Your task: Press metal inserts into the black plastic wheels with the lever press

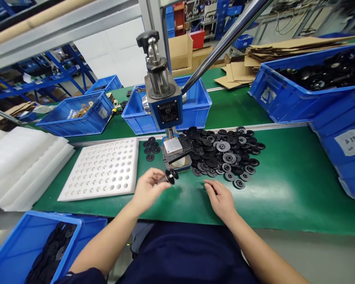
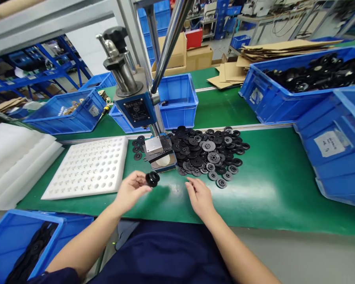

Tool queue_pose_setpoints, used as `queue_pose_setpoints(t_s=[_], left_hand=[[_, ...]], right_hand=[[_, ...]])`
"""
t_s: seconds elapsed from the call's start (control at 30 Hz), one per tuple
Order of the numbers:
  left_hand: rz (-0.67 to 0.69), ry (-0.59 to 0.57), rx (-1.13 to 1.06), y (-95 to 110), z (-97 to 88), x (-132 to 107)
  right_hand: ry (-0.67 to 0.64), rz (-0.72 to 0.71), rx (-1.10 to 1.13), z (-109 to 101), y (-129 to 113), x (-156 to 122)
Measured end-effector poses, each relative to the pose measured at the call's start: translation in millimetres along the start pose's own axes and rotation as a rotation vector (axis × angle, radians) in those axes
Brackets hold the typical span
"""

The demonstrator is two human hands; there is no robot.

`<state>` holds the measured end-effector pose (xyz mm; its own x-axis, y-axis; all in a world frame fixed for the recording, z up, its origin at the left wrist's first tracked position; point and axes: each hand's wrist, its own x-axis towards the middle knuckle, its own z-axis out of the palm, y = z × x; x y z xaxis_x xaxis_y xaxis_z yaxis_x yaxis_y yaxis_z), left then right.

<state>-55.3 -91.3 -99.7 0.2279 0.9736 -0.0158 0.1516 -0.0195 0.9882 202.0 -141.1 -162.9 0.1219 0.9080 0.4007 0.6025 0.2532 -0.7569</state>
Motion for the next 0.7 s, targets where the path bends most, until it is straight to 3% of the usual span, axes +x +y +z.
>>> queue_pose_setpoints(t_s=[0.07, 0.17, 0.27, 0.37, 0.53, 0.6, 0.7], left_hand=[[0.090, 0.104, 0.036, 40.6, -12.4, 12.6], [0.200, 0.208, 0.065, 96.6, -14.4, 37.7], [0.307, 0.246, 0.121, 125.6, -4.1, 64.5], [0.346, 0.215, 0.204, 128.6, 6.4, 85.8], [0.228, 0.074, 0.187, 117.4, 14.0, 99.6], [0.204, 0.055, 0.179, 114.7, 14.5, 99.8], [0.213, 0.047, 0.222, 111.0, 14.6, 99.3]], right_hand=[[-0.022, 0.015, -0.016, 4.2, 8.3, -4.5], [-0.065, -0.032, -0.064, 9.0, 10.0, -6.3], [-0.056, -0.072, -0.083, 10.4, 8.9, -5.0], [-0.037, -0.074, -0.068, 10.1, 8.9, -5.0], [-0.044, 0.000, 0.014, -3.4, -6.9, 6.1], [0.009, 0.015, 0.045, -21.6, -24.7, 23.3], [0.220, -0.032, 0.073, -63.9, -66.2, 63.1]])
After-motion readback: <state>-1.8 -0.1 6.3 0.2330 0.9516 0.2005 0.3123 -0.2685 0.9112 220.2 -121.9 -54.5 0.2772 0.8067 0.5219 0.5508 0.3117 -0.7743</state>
